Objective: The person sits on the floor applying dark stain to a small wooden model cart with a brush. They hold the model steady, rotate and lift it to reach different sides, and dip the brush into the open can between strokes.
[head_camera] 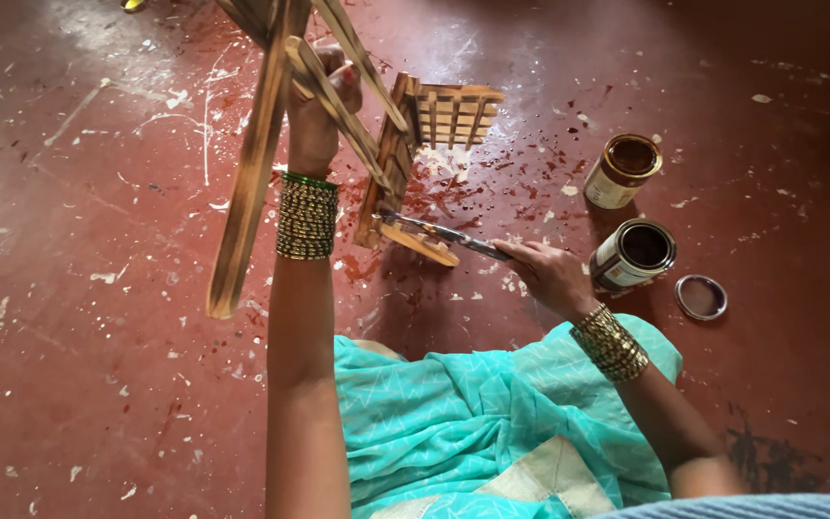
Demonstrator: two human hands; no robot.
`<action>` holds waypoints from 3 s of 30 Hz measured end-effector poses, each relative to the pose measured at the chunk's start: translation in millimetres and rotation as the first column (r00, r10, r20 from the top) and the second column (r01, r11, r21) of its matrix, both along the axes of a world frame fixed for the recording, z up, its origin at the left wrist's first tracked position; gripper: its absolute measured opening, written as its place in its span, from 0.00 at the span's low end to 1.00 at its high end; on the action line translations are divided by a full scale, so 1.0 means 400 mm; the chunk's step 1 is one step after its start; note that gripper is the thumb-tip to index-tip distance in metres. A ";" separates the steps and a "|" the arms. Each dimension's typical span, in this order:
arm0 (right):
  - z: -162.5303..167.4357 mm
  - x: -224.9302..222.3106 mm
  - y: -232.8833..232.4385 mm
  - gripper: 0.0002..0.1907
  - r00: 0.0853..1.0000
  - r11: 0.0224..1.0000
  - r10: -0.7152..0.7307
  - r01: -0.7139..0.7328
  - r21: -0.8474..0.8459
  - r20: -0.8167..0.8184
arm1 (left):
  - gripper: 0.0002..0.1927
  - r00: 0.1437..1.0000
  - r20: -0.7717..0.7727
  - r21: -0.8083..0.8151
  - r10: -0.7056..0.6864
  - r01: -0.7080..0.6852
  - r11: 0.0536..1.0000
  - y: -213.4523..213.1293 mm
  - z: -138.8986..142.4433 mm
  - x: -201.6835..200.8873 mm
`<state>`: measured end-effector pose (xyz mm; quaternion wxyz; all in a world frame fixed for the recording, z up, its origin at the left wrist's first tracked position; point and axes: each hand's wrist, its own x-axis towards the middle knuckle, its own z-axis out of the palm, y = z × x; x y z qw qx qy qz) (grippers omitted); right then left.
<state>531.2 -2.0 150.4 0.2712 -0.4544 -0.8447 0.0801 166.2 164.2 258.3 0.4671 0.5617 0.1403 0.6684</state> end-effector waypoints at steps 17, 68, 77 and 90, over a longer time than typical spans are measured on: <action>0.061 -0.016 -0.046 0.19 0.993 0.978 -0.120 0.116 0.171 0.014 | 0.13 1.000 -0.006 -0.146 0.022 -0.023 0.989 0.028 -0.041 0.031; 0.232 -0.021 -0.256 0.21 0.938 0.860 -0.266 0.127 0.495 0.221 | 0.05 0.821 -0.161 0.155 0.547 -0.527 0.836 0.151 0.029 0.109; 0.234 -0.083 -0.234 0.19 0.917 0.814 -0.306 0.112 0.570 0.258 | 0.07 0.831 -0.148 0.128 0.536 -0.521 0.844 0.158 0.030 0.112; 0.232 -0.026 -0.267 0.16 0.920 0.835 -0.350 0.220 0.504 0.177 | 0.09 0.778 -0.176 0.125 0.603 -0.590 0.798 0.146 0.039 0.100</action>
